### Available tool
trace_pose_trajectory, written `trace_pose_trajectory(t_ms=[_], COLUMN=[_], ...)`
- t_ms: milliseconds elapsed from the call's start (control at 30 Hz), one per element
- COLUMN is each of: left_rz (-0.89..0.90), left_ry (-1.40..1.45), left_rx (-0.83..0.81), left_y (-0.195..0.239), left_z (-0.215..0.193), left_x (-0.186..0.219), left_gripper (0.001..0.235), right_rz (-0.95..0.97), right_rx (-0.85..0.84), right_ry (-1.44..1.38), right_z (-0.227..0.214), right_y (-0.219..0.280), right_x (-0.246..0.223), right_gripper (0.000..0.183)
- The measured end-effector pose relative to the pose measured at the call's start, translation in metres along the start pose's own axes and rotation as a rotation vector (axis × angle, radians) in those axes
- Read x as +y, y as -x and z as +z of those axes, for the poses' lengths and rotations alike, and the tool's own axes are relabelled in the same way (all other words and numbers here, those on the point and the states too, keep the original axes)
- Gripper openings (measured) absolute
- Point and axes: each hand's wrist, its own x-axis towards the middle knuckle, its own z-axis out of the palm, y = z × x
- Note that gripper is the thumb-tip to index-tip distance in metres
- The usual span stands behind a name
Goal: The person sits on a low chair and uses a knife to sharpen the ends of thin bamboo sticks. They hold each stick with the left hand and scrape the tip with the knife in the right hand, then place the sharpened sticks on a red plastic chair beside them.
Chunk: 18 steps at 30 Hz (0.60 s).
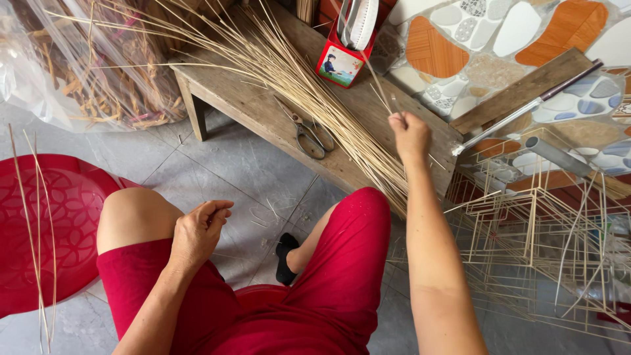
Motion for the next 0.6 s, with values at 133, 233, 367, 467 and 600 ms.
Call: trace_pose_trajectory(t_ms=[133, 233, 367, 467, 600], left_rz=[-0.004, -0.027, -0.060, -0.060, -0.097], left_ry=[-0.021, -0.028, -0.050, -0.031, -0.023], left_rx=[-0.008, -0.014, -0.022, -0.016, -0.025], left_y=[-0.001, -0.003, -0.010, -0.014, -0.022], left_z=[0.000, 0.000, 0.000, 0.002, 0.006], left_x=[0.002, 0.003, 0.005, 0.004, 0.006], left_gripper=[0.020, 0.019, 0.020, 0.020, 0.021], right_rz=[0.070, 0.142, 0.070, 0.059, 0.277], right_rx=[-0.140, -0.241, -0.239, -0.305, -0.451], right_ry=[0.101, 0.206, 0.284, 0.265, 0.206], right_z=[0.054, 0.090, 0.119, 0.125, 0.115], right_y=[0.001, 0.009, 0.024, 0.036, 0.022], right_x=[-0.004, 0.002, -0.003, -0.014, -0.016], right_gripper=[0.025, 0.028, 0.028, 0.028, 0.031])
